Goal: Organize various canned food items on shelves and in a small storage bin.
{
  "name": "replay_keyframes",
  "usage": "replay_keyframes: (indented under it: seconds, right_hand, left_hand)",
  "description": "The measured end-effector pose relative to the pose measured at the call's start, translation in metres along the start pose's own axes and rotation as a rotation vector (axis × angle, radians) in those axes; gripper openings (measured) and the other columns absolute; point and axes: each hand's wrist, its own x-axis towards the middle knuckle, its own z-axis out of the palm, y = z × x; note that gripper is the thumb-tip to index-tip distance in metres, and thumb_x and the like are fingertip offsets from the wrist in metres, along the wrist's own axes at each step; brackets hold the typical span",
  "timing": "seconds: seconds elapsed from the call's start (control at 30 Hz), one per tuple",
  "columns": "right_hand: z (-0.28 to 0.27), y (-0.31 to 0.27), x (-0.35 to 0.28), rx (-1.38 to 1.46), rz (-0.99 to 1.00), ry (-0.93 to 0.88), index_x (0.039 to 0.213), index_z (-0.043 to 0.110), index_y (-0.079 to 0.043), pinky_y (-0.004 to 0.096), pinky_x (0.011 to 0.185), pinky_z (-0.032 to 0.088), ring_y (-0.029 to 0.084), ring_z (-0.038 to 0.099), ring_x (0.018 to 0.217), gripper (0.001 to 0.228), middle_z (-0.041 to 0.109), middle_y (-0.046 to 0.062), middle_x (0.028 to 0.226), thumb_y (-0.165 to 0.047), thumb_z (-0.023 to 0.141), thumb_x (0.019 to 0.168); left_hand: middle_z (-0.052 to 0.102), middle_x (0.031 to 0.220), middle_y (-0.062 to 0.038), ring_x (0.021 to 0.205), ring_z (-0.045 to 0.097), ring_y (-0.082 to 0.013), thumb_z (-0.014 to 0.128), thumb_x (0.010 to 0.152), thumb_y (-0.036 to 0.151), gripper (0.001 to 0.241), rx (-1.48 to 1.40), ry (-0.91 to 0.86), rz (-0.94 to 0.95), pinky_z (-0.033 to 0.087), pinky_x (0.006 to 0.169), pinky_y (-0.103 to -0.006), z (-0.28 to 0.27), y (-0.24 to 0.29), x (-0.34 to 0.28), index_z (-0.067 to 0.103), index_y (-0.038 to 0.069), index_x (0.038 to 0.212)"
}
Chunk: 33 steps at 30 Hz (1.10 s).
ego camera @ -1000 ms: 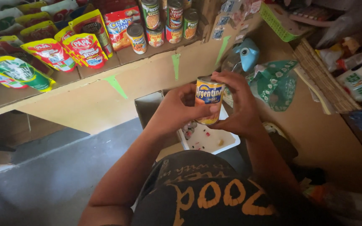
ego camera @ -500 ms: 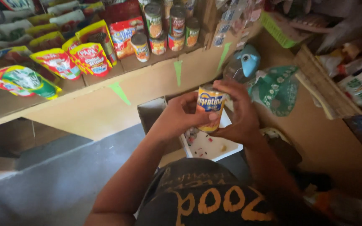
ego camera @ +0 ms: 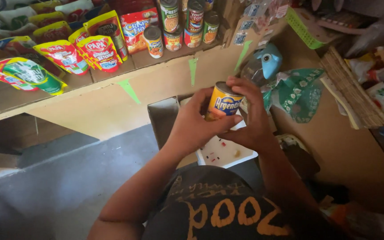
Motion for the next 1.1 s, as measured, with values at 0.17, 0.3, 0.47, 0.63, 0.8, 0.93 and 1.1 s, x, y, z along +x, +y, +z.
replay_keyframes:
  seconds: [0.17,0.3,0.47,0.63,0.8,0.93,1.1]
  right_hand:
    - [0.008,0.013,-0.007,0.218,0.043,0.040,0.147,0.040,-0.012,0.043,0.127,0.037,0.028,0.044,0.148,0.098,0.046,0.012,0.155,-0.002,0.095,0.067]
    - [0.009,0.006,0.000,0.241,0.037,0.014,0.148,0.037,-0.012,0.043,0.126,0.036,0.030,0.043,0.151,0.101,0.045,0.014,0.154,-0.003,0.096,0.066]
    - [0.007,0.001,0.002,0.039,0.014,-0.026,0.147,0.037,-0.010,0.047,0.129,0.037,0.033,0.043,0.152,0.099,0.044,0.016,0.153,-0.007,0.095,0.068]
    - [0.009,0.005,-0.003,0.037,0.004,0.007,0.147,0.040,-0.012,0.044,0.127,0.037,0.031,0.045,0.148,0.093,0.046,0.015,0.155,-0.006,0.095,0.073]
    - [0.012,-0.001,-0.005,0.319,0.011,0.005,0.148,0.040,-0.013,0.045,0.128,0.037,0.029,0.045,0.148,0.097,0.048,0.012,0.154,-0.007,0.097,0.069]
    - [0.007,-0.004,-0.004,0.299,0.014,-0.025,0.149,0.041,-0.010,0.045,0.135,0.022,0.029,0.047,0.148,0.101,0.049,0.013,0.154,-0.006,0.096,0.065]
    - [0.008,-0.004,-0.005,0.305,0.158,-0.057,0.148,0.047,-0.005,0.047,0.138,0.025,0.024,0.051,0.144,0.098,0.056,0.014,0.152,-0.007,0.097,0.064]
  left_hand:
    - [0.074,0.101,-0.008,0.093,0.072,-0.0116,0.089,0.073,0.029,0.066,0.160,0.083,-0.055,0.059,0.080,-0.0287,0.005,0.012,-0.002,0.058,0.001,0.124]
    - [0.075,0.099,-0.010,0.091,0.075,-0.0141,0.091,0.070,0.033,0.067,0.337,0.180,-0.006,0.060,0.079,-0.0307,0.005,0.007,-0.005,0.059,0.003,0.121]
    - [0.073,0.107,-0.009,0.099,0.072,-0.0150,0.090,0.073,0.032,0.069,0.288,0.150,0.068,0.058,0.086,-0.0310,0.000,0.006,-0.005,0.057,0.002,0.126]
    - [0.068,0.116,-0.005,0.107,0.066,-0.0130,0.086,0.081,0.030,0.071,-0.015,-0.102,-0.025,0.055,0.093,-0.0302,-0.021,0.002,-0.001,0.053,0.002,0.137]
    - [0.073,0.118,-0.007,0.108,0.068,-0.0122,0.078,0.092,0.026,0.056,-0.403,-0.342,-0.264,0.053,0.098,-0.0286,-0.039,0.000,0.000,0.060,-0.004,0.135]
    - [0.072,0.117,-0.006,0.106,0.068,-0.0110,0.080,0.090,0.023,0.055,-0.378,-0.317,-0.227,0.053,0.096,-0.0280,-0.034,0.006,-0.004,0.060,-0.004,0.134]
    - [0.071,0.107,-0.005,0.096,0.068,-0.0101,0.083,0.086,0.024,0.053,-0.183,-0.193,-0.174,0.055,0.084,-0.0270,-0.033,0.000,-0.009,0.061,-0.003,0.126]
